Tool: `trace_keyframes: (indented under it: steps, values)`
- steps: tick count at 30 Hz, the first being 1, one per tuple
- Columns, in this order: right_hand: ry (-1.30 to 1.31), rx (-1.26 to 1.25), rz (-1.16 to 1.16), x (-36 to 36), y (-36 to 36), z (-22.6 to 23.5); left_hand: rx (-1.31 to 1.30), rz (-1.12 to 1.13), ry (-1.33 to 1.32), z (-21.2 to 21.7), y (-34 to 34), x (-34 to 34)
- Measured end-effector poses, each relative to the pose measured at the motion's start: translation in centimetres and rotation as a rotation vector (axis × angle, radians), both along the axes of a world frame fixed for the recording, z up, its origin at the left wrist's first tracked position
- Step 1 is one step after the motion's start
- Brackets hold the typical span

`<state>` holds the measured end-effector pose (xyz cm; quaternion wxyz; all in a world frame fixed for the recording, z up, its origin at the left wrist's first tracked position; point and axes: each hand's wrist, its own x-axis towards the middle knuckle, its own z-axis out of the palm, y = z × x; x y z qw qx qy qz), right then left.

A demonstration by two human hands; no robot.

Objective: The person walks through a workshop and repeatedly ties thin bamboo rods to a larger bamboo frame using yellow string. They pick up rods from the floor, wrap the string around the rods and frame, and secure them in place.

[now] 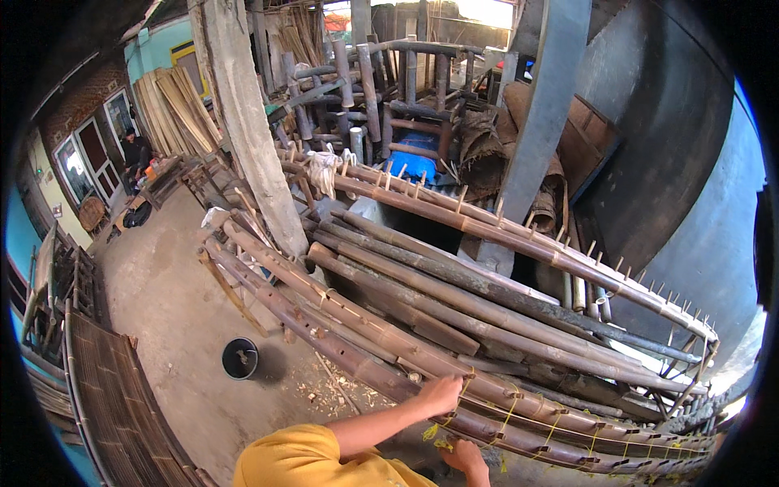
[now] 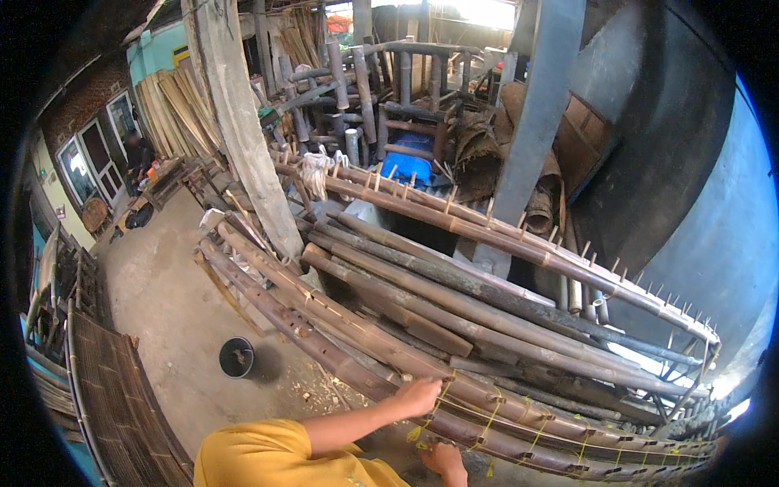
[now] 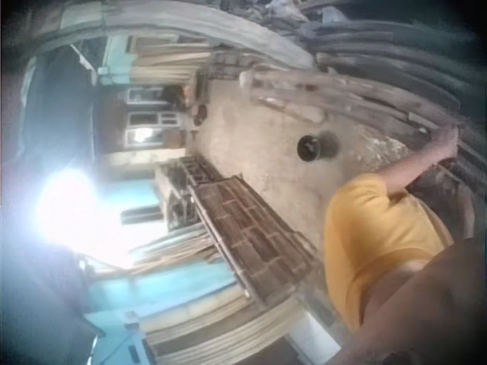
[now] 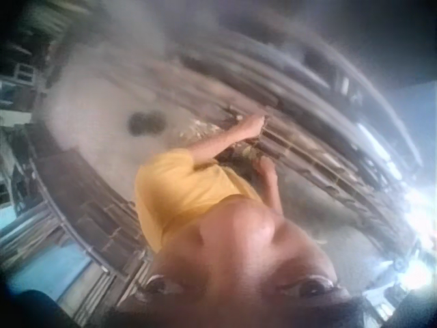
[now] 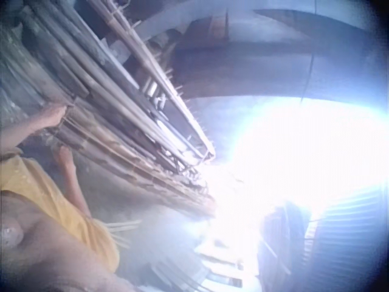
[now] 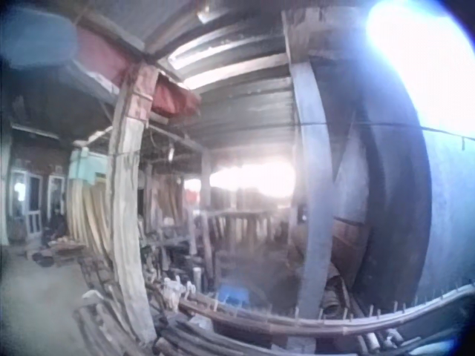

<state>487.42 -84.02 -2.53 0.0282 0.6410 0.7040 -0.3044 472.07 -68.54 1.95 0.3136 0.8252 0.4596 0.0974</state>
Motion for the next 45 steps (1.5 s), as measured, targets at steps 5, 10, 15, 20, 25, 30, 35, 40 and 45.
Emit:
trace_keyframes:
  steps: [5,10,15,20,25,30,35,40,45]
  values:
    - [0.533,-0.069,-0.141,-1.6,1.6,-1.1,-0.007,-0.041,-0.224,-2.2,-2.8,-0.3]
    - [1.359,-0.342,-0.888,-3.5,2.3,0.4,0.008,-0.143,-0.230,-4.2,-1.5,-0.2]
    - [1.788,-0.233,-1.565,-4.1,0.3,4.8,0.054,-0.098,-0.329,-6.7,-1.4,-0.6]
    - [1.116,0.507,-1.095,-3.6,1.8,4.9,0.081,-0.149,-0.354,-5.3,-1.5,-0.8]
    - [1.328,0.515,-0.698,-7.8,8.4,10.9,0.181,-0.126,-0.396,-9.8,-1.2,1.0]
    - [0.136,0.398,0.040,-5.0,15.9,13.4,0.035,-0.113,-0.566,-6.9,-1.3,-0.5]
    - [-0.310,0.460,-0.056,3.1,18.3,3.7,0.008,-0.082,-0.539,-3.6,-1.9,-0.9]
    - [1.220,0.151,-0.764,-0.9,18.6,7.9,0.024,-0.069,-0.516,-6.4,-1.2,-1.4]
    - [0.900,0.044,-0.269,4.4,6.5,4.5,-0.023,-0.099,-0.637,-4.3,-1.5,-1.9]
